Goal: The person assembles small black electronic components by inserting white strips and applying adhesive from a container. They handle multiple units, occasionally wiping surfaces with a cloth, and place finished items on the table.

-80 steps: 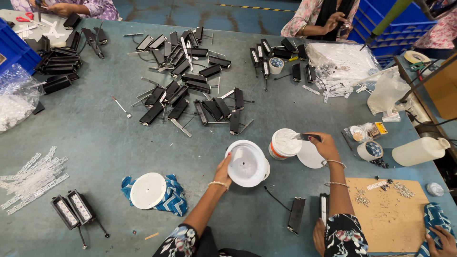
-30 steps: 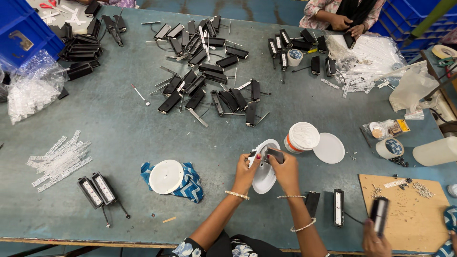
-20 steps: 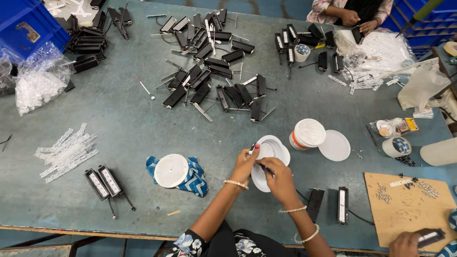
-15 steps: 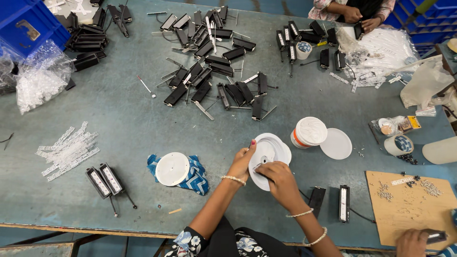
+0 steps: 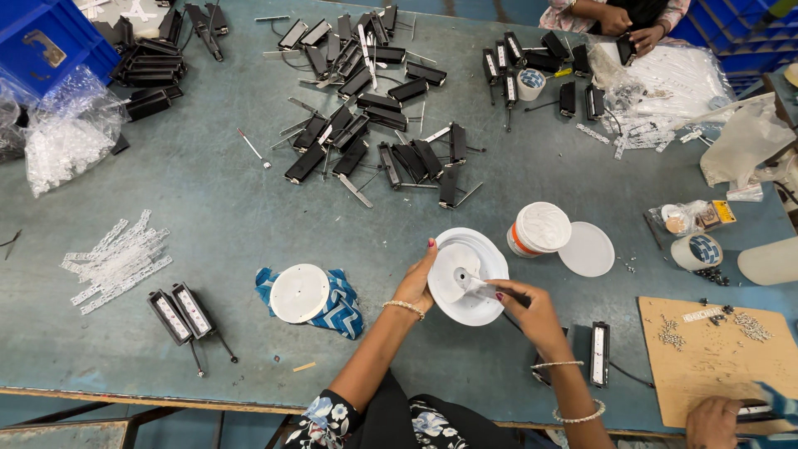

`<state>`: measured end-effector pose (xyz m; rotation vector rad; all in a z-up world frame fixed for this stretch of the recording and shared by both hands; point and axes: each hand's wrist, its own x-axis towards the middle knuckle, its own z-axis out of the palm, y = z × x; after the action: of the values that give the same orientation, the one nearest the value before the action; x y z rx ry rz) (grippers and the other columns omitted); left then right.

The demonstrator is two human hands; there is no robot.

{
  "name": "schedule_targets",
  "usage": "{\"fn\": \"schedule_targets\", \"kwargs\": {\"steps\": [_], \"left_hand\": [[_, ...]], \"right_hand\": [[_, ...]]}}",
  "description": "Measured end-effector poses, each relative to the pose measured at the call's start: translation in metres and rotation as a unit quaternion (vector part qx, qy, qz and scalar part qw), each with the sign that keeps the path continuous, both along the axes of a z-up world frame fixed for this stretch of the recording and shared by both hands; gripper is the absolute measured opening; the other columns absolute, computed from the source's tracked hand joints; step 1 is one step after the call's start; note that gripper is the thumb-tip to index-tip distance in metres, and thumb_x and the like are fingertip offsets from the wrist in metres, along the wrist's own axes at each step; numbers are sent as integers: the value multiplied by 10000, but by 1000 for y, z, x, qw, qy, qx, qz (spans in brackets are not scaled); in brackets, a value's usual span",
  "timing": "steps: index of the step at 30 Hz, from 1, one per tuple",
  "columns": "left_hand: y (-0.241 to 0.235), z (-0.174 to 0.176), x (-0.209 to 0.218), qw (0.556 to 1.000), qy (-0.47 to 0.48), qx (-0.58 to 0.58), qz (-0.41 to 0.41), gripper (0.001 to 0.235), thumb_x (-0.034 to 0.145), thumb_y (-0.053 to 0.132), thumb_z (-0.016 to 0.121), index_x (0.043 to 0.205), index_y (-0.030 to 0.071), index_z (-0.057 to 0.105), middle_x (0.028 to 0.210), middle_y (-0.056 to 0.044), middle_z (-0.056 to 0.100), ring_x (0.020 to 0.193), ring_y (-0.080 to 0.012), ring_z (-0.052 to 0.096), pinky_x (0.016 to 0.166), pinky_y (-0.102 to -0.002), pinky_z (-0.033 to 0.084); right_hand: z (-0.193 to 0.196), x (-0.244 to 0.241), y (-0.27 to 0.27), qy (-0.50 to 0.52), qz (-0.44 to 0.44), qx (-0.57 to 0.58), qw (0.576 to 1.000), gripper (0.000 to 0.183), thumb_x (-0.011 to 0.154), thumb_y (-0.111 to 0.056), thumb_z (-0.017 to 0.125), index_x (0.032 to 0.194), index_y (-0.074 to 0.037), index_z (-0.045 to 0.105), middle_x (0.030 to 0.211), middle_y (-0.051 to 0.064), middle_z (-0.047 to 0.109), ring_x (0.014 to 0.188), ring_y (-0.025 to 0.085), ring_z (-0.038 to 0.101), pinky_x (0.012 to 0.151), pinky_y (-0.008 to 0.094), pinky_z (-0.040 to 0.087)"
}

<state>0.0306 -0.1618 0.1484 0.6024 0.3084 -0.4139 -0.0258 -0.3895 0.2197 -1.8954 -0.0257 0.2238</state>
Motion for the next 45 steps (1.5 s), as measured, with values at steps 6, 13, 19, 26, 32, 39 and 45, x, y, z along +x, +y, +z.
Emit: {"fn": "schedule_targets", "kwargs": {"steps": [6, 13, 19, 26, 32, 39, 45], "left_hand": [[-5, -3, -2, 999, 20, -29, 27, 744, 871, 548, 686, 1323, -35, 591, 1301, -142, 681, 1210, -220, 659, 1041, -395, 557], [-11, -8, -7, 996, 1, -80, 42, 714, 902, 547, 641, 1371, 14, 564, 1361, -128, 647, 1255, -220, 627, 1075, -417, 532], [-16, -16, -8, 992, -20, -115, 37, 699, 933, 541, 605, 1404, 28, 540, 1392, -129, 633, 1303, -234, 601, 1105, -418, 508], [-20, -14, -6, 989, -13, -140, 50, 653, 963, 517, 601, 1423, 58, 536, 1406, -95, 620, 1313, -216, 585, 1124, -417, 496], [-22, -6, 5, 988, -20, -141, 64, 675, 949, 533, 579, 1401, 33, 543, 1397, -118, 629, 1285, -243, 605, 1079, -443, 510], [-7, -8, 15, 983, -40, -145, 109, 660, 950, 511, 603, 1416, 48, 542, 1410, -79, 624, 1300, -215, 586, 1104, -413, 489], [0, -4, 10, 983, -4, -135, 129, 639, 934, 490, 626, 1394, 53, 556, 1391, -81, 631, 1291, -213, 593, 1098, -415, 494]], "right_hand": [[-8, 6, -12, 64, -34, 102, 992, 322, 905, -46, 684, 1215, 18, 746, 1074, 82, 758, 981, 128, 659, 932, 293, 516], [15, 5, -24, 52, -33, 117, 991, 317, 907, -48, 668, 1206, 31, 738, 1111, 83, 765, 1041, 133, 674, 979, 290, 499], [6, 8, -26, 82, -36, 175, 980, 341, 924, -37, 670, 1246, 65, 715, 1150, 135, 739, 1063, 165, 660, 997, 327, 493], [-2, 24, -42, 118, -56, 269, 954, 402, 917, -1, 631, 1303, 109, 623, 1224, 165, 713, 1143, 217, 665, 1067, 376, 486], [-3, 53, -72, 103, -68, 352, 928, 416, 912, 23, 620, 1317, 112, 584, 1271, 180, 672, 1169, 233, 660, 1064, 382, 474], [-58, 122, -149, -81, -184, 132, 971, 282, 940, 45, 610, 1210, 40, 695, 1157, 127, 716, 1082, 208, 674, 985, 348, 523], [-134, 141, -138, -329, -126, -365, 862, 307, 892, 55, 597, 1116, -60, 772, 1054, 139, 721, 993, 308, 669, 961, 441, 520]]}}
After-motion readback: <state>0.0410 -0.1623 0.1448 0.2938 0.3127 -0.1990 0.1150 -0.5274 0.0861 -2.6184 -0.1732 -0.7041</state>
